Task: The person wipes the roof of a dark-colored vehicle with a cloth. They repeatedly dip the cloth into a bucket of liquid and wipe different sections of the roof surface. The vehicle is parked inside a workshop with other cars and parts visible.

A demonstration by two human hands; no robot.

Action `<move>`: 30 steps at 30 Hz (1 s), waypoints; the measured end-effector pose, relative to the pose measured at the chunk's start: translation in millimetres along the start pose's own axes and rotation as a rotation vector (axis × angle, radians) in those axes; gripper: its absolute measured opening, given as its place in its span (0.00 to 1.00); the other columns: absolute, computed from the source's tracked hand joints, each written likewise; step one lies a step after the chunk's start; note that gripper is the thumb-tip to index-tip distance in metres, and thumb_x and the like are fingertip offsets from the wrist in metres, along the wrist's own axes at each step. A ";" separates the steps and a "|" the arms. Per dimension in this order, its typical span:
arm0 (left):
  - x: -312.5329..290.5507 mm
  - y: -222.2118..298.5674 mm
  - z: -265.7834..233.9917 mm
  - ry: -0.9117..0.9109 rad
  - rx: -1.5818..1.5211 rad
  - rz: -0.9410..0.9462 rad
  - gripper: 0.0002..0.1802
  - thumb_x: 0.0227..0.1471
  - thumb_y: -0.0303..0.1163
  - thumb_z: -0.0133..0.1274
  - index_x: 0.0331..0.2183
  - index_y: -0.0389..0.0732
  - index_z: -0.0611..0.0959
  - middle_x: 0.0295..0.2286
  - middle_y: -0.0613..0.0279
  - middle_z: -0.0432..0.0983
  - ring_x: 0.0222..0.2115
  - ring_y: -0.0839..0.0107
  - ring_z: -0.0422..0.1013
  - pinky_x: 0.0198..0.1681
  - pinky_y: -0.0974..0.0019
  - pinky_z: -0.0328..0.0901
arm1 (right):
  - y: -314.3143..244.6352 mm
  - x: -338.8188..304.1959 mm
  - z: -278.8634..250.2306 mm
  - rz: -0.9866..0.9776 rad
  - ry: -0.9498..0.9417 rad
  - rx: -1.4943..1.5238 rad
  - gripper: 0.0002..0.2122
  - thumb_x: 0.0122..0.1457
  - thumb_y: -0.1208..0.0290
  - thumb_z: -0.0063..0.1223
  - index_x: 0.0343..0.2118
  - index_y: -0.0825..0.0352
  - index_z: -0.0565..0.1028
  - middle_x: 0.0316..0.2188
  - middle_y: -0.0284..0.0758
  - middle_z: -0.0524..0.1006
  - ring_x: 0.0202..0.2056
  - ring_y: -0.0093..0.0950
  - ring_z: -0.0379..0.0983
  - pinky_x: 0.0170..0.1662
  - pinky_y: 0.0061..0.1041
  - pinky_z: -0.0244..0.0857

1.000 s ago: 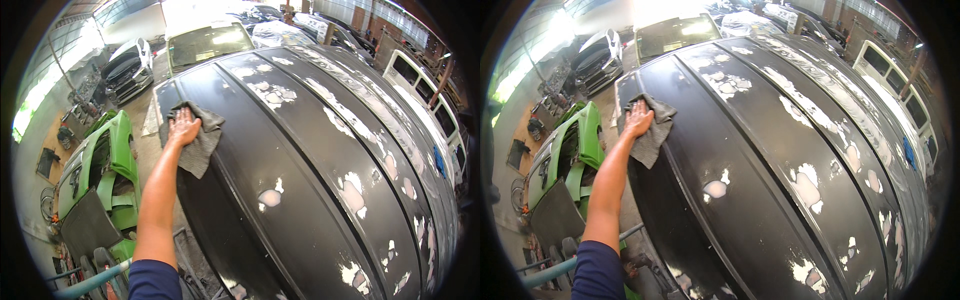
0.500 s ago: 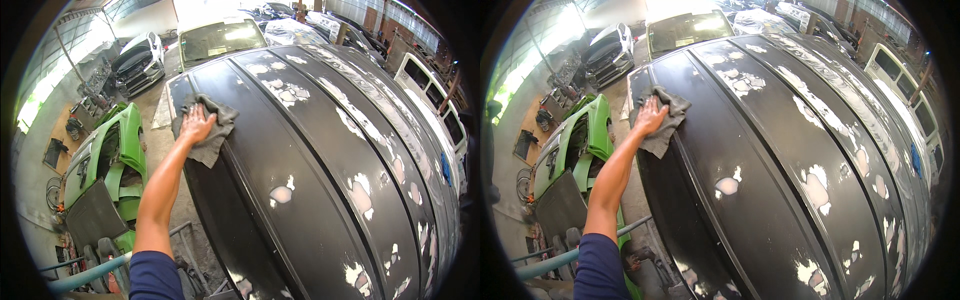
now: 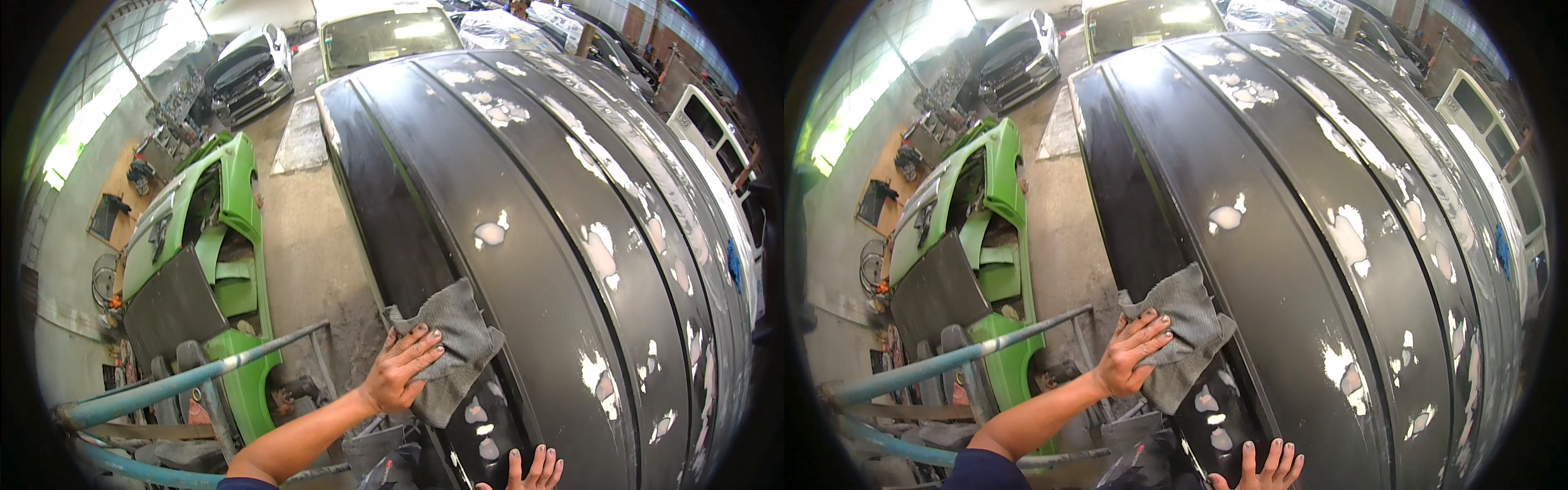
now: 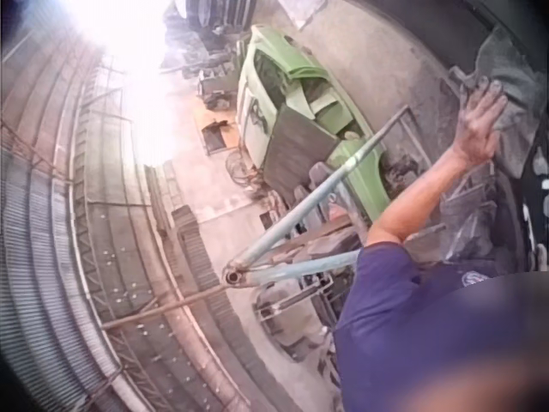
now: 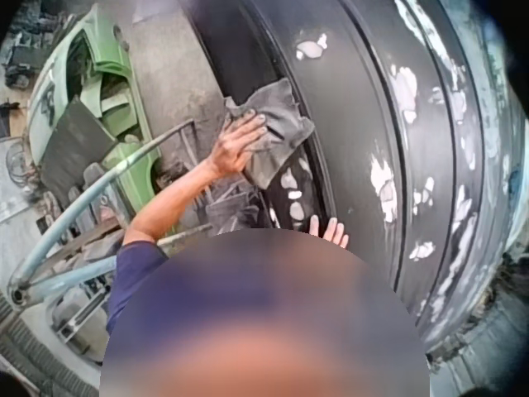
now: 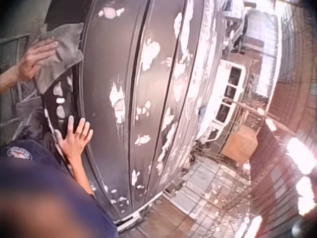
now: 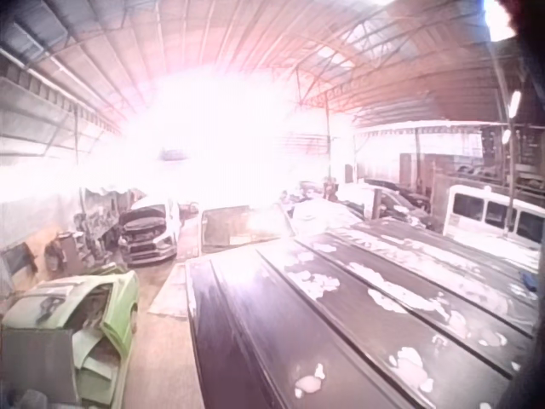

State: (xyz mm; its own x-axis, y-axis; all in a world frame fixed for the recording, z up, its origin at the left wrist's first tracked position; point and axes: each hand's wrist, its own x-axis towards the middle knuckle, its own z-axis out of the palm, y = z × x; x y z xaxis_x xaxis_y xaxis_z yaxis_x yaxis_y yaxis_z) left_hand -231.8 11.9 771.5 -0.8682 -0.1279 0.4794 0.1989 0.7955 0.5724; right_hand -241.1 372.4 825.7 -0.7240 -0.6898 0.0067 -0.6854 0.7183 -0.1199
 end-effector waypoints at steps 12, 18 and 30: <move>160.3 -307.4 -87.6 0.419 0.090 -0.247 0.23 0.58 0.26 0.44 0.53 0.42 0.83 0.59 0.51 0.73 0.66 0.49 0.59 0.70 0.56 0.54 | 0.3 2.7 8.2 -0.018 -0.023 -0.034 0.40 0.59 0.33 0.48 0.66 0.59 0.67 0.67 0.56 0.57 0.67 0.56 0.51 0.68 0.60 0.43; 94.7 -217.6 -40.9 0.485 0.056 -0.181 0.31 0.51 0.22 0.46 0.58 0.32 0.77 0.60 0.35 0.67 0.66 0.44 0.58 0.70 0.51 0.52 | -1.9 3.5 6.9 -0.017 -0.015 -0.030 0.40 0.60 0.33 0.48 0.66 0.60 0.66 0.67 0.56 0.57 0.68 0.56 0.50 0.68 0.61 0.43; 95.2 -258.9 -65.0 0.412 -0.121 -0.066 0.30 0.40 0.15 0.37 0.44 0.30 0.86 0.52 0.45 0.78 0.65 0.50 0.62 0.71 0.51 0.49 | -1.2 5.0 8.3 -0.025 -0.010 -0.036 0.40 0.60 0.33 0.45 0.66 0.61 0.66 0.67 0.57 0.57 0.67 0.58 0.50 0.67 0.63 0.44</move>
State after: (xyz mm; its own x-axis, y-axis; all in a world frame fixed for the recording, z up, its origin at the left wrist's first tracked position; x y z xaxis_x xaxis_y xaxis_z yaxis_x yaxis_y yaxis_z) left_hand -336.4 -244.7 712.2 -0.6318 -0.4214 0.6505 0.2223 0.7055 0.6729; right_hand -243.2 367.3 817.7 -0.7062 -0.7080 -0.0012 -0.7054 0.7038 -0.0842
